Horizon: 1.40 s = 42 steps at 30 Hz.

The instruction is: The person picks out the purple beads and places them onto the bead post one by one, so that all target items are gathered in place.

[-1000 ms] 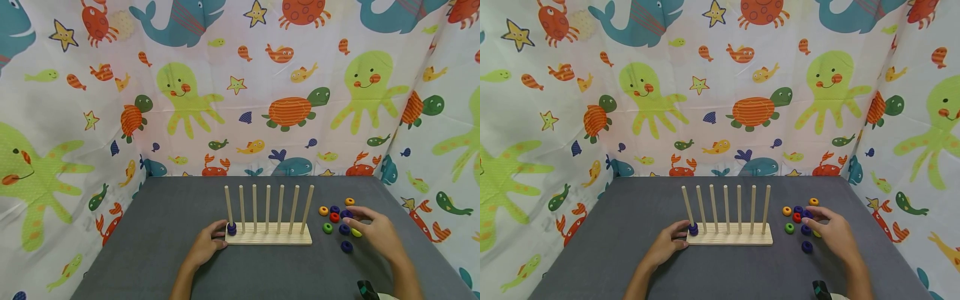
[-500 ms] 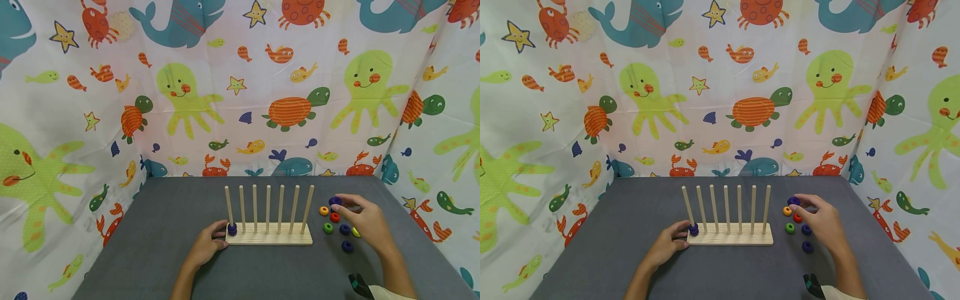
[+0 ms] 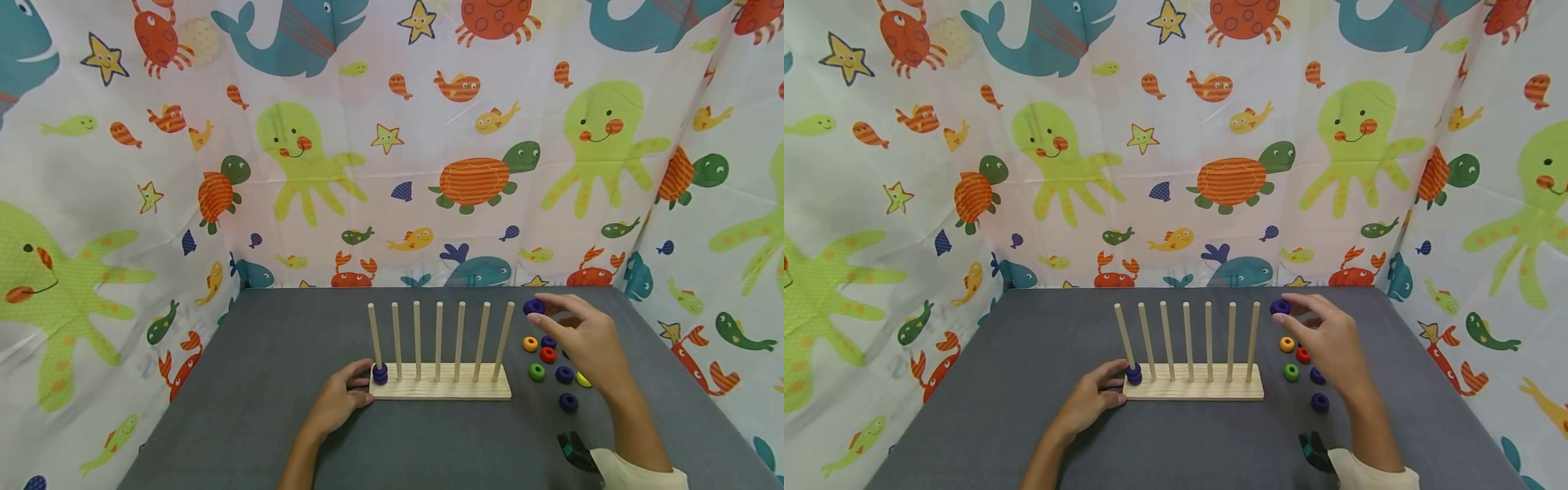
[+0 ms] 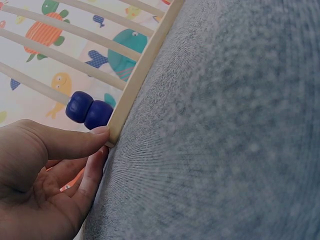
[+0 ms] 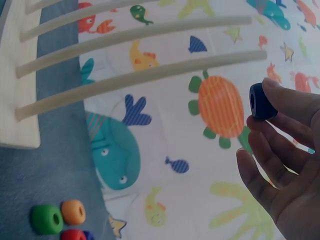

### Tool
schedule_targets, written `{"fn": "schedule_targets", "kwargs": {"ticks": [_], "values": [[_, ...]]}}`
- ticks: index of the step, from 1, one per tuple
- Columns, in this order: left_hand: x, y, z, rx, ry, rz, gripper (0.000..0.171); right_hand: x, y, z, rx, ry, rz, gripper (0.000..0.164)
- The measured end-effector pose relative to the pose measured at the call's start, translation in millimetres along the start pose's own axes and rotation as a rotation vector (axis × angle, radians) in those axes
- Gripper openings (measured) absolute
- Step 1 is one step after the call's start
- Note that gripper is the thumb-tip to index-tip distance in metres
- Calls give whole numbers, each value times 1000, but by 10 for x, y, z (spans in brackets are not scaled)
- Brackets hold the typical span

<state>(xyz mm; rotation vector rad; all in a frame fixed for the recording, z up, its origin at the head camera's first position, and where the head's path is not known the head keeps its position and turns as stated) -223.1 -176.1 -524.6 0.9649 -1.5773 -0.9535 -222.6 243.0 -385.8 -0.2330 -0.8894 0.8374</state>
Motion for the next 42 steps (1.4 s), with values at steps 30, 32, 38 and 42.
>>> {"fn": "schedule_targets", "kwargs": {"ticks": [30,32,38,42], "values": [[-2,7,-1,-13,3,16,68,-263,-606,443,279,44,115,38],[0,5,0,-15,1,12,68,-288,-642,458,288,38,131,38],[-1,1,-5,-15,-1,0,68,-376,-727,489,318,8,166,40],[-3,-9,2,-16,0,2,68,-454,-796,511,355,-10,174,41]]}}
Point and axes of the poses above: each hand's wrist, its own z-axis towards the middle knuckle, its own x-axis out of the back of the hand, y = z × x, the point moved 1 cm from there along z, towards the middle knuckle, and after that the axes turned 12 degrees about x, right-handed, at the moved point
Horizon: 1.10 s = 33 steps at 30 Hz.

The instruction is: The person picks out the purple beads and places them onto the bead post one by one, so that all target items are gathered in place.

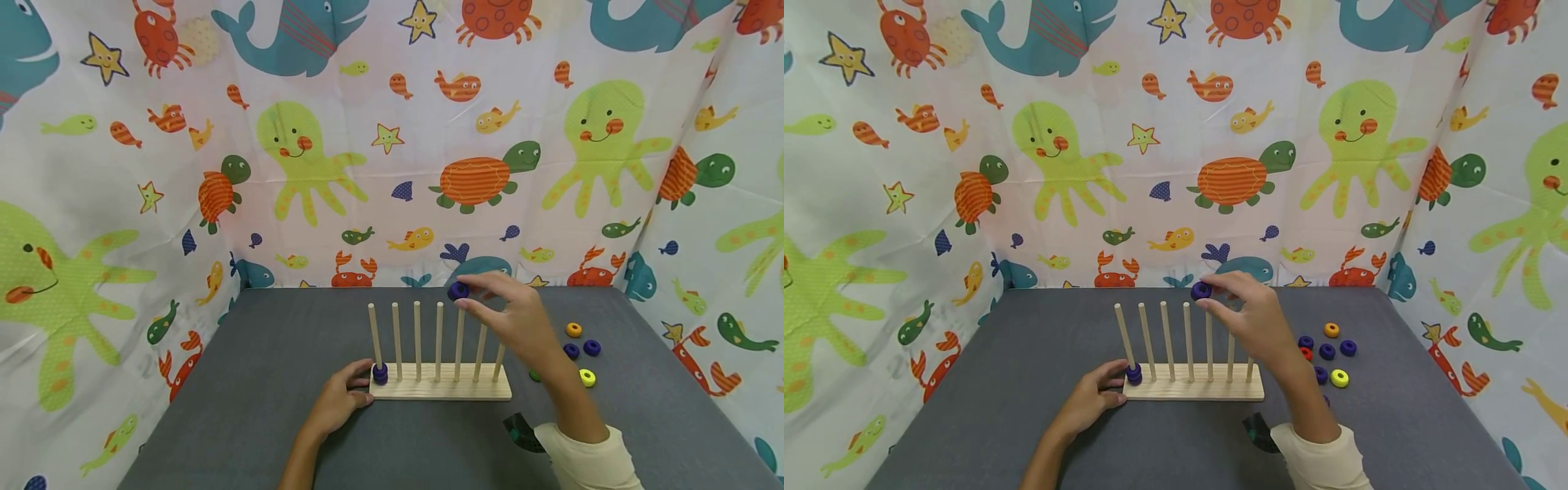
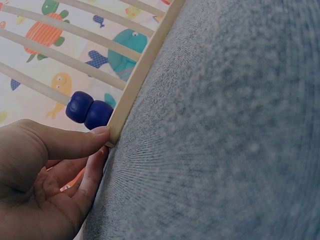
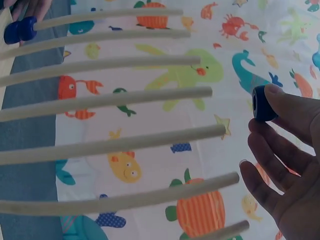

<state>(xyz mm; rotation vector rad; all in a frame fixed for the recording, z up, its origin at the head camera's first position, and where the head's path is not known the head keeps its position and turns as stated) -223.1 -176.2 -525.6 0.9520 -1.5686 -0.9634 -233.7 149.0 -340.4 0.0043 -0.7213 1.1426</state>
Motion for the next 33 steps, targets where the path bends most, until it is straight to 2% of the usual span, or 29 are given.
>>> {"fn": "schedule_targets", "kwargs": {"ticks": [4,8,23,33], "values": [[-3,-8,6,8,1,19,67,-92,-58,36,27,-25,-19,40],[-2,-19,16,18,-7,28,67,-181,-129,72,11,-54,-9,41],[6,-22,29,-5,-15,-8,68,-487,-309,245,13,-116,113,40],[2,-21,26,-2,-18,-15,68,-680,-383,334,17,-178,139,38]]}}
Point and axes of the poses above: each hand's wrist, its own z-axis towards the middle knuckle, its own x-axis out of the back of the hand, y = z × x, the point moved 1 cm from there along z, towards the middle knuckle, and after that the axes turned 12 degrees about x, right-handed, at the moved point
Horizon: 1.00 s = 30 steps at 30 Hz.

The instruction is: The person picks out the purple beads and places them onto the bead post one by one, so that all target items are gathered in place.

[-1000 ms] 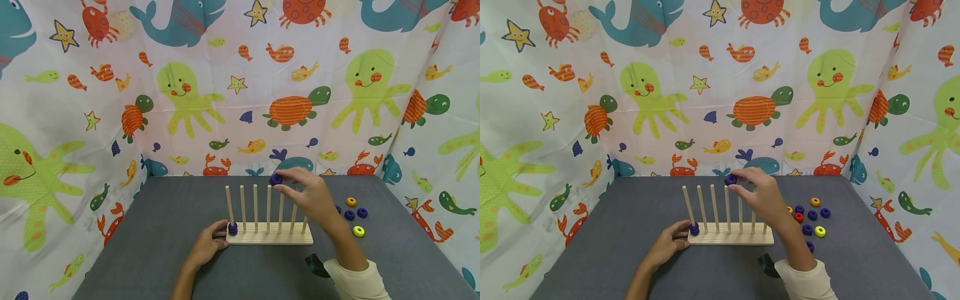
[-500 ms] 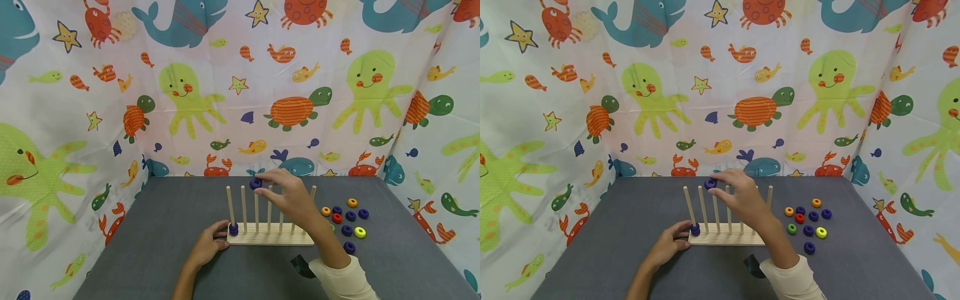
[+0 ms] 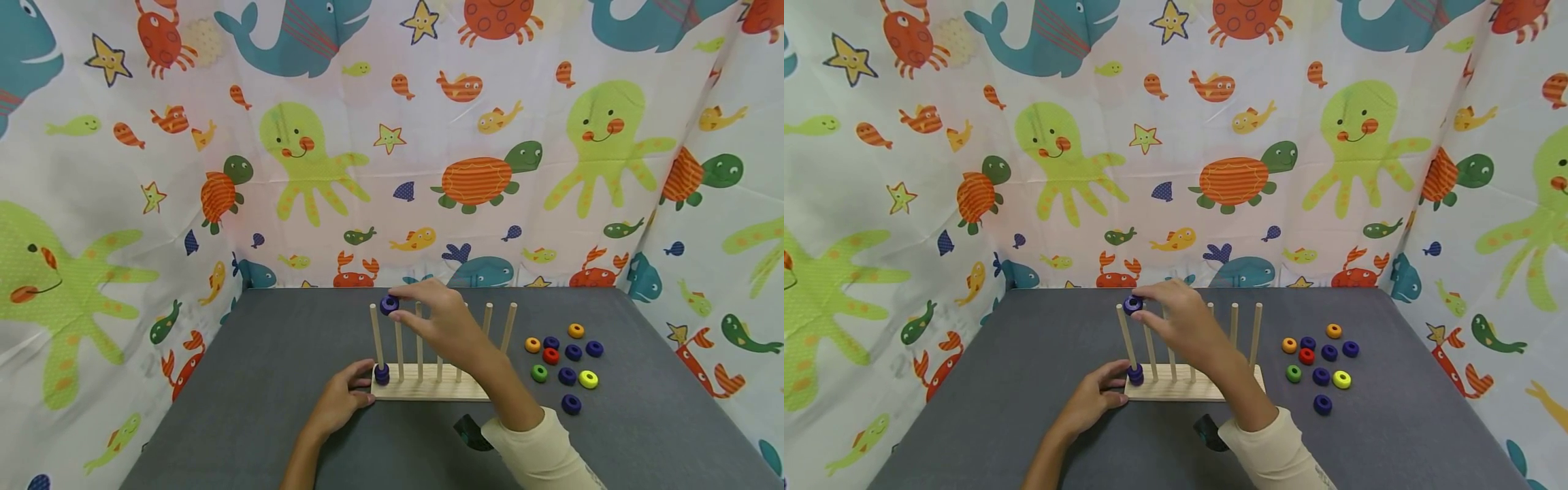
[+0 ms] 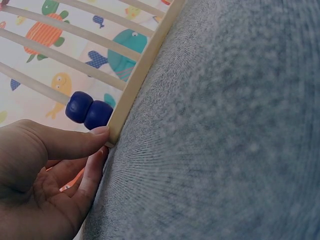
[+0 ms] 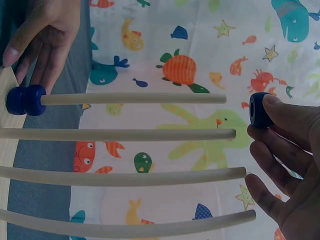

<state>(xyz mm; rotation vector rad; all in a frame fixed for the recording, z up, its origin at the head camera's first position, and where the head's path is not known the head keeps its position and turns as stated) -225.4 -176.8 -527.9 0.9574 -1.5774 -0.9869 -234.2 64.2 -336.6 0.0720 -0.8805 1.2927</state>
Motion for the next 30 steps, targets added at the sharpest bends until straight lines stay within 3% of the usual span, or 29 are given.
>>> {"fn": "schedule_targets", "kwargs": {"ticks": [8,30], "values": [[3,11,-8,3,-3,-6,67,-103,-20,64,7,-28,-74,39],[17,10,0,1,-15,-14,69,-265,-22,185,-87,-71,-67,37]]}}
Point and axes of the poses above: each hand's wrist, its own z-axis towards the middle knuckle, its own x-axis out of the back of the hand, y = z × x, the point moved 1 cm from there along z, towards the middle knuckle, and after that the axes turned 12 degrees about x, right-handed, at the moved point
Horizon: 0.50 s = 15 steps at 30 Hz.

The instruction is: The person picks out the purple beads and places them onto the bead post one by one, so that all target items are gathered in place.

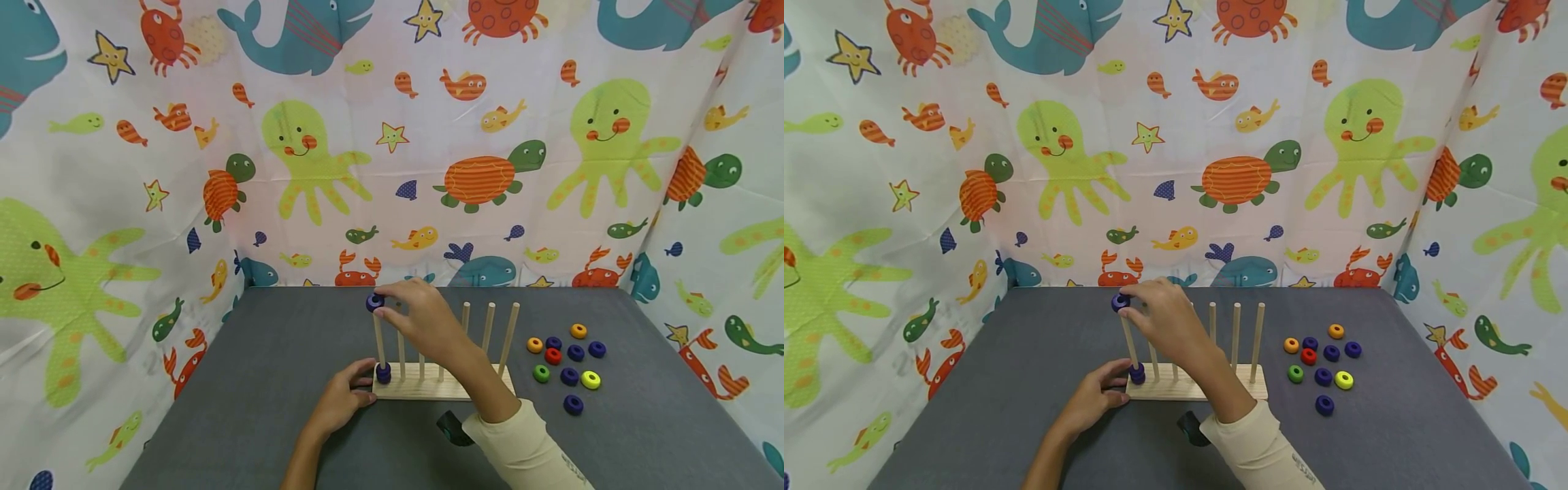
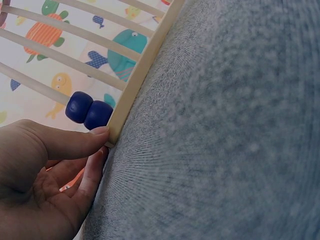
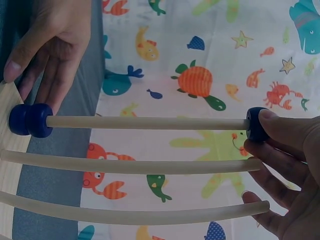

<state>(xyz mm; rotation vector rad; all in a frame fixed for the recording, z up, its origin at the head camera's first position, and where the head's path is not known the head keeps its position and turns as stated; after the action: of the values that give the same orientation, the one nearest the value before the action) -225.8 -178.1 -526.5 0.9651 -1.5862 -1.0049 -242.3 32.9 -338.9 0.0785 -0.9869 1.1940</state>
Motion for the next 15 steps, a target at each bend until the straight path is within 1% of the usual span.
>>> {"fn": "schedule_targets", "kwargs": {"ticks": [5,9,15], "values": [[-3,11,-12,7,-8,-7,69,-22,23,1,1,-17,-6,37],[-5,16,-10,6,-11,-7,69,-30,46,-7,5,-22,-3,35],[2,14,-16,-1,-1,-7,68,11,37,-20,11,-5,30,34]]}}
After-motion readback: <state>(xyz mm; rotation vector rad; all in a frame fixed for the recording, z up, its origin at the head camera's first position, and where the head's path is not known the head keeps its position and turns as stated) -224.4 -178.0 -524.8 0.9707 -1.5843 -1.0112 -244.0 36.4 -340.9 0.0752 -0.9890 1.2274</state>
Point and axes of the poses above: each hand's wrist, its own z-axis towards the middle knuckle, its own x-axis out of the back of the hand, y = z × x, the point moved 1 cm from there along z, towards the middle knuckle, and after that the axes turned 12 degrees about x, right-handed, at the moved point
